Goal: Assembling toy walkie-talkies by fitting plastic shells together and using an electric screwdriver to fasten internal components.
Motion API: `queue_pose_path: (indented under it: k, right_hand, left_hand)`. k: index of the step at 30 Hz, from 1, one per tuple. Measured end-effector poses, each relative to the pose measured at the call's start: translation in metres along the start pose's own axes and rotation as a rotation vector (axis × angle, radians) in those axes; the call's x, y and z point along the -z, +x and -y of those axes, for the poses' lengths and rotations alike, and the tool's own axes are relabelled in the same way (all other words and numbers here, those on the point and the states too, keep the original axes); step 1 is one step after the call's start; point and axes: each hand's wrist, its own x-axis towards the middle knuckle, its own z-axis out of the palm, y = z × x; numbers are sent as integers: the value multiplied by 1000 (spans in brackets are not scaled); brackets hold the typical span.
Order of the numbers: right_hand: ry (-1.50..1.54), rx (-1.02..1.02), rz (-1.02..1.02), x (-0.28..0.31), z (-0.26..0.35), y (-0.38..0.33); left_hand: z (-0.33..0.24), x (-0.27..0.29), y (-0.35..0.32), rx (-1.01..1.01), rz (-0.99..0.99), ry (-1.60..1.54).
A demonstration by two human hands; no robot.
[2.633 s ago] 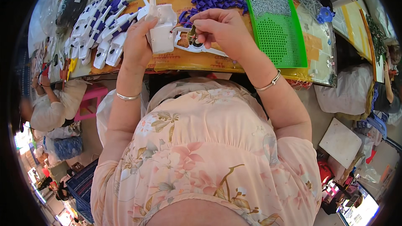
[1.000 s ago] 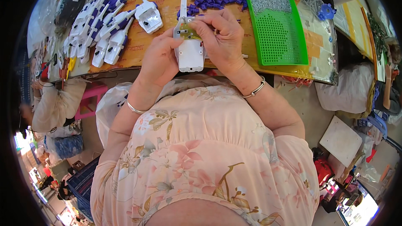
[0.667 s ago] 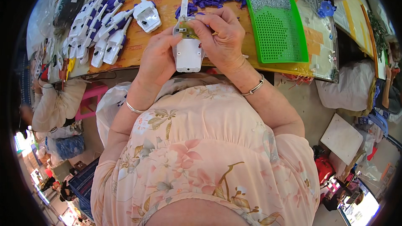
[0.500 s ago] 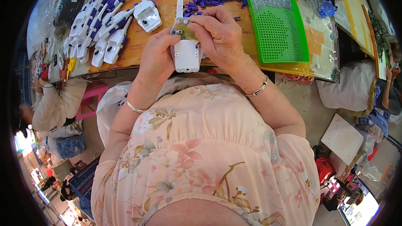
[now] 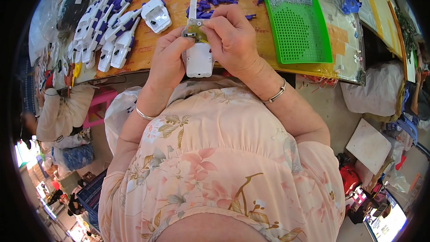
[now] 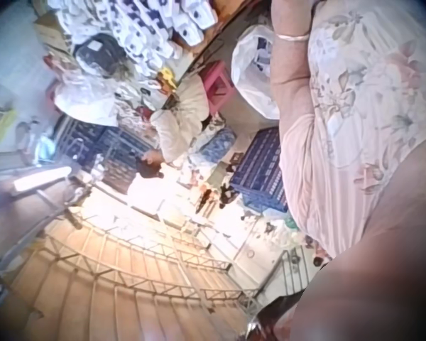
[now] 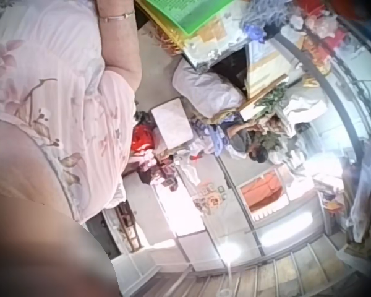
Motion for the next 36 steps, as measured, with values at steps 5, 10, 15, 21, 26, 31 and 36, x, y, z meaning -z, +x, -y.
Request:
queue_pose_path:
  k: [5,10,15,21,26,31,36]
  right_hand:
    - [-10,15,23,1,-2,0]
    - [-54,24,30,2,1,3]
    - [-66,71,33,0,-4,3]
    - [-63,5,82,2,-4,5]
    - [-72,17,112,2,-3,6]
    - [-72,30,128,2,-4,7]
    - [-81,23,181,1,-4,3]
  left_hand:
    - [-4,0,1,-8,9,59]
    - [-3,-1,1,-24,-8,50]
    - [-6,3,1,-20,29,10]
    - [-11,7,-1,46,51,-101]
    - [-3,24,5,85,131,-65]
    - [-3,24,5,127,120,-135]
    - [0,13,4,94,92,-7]
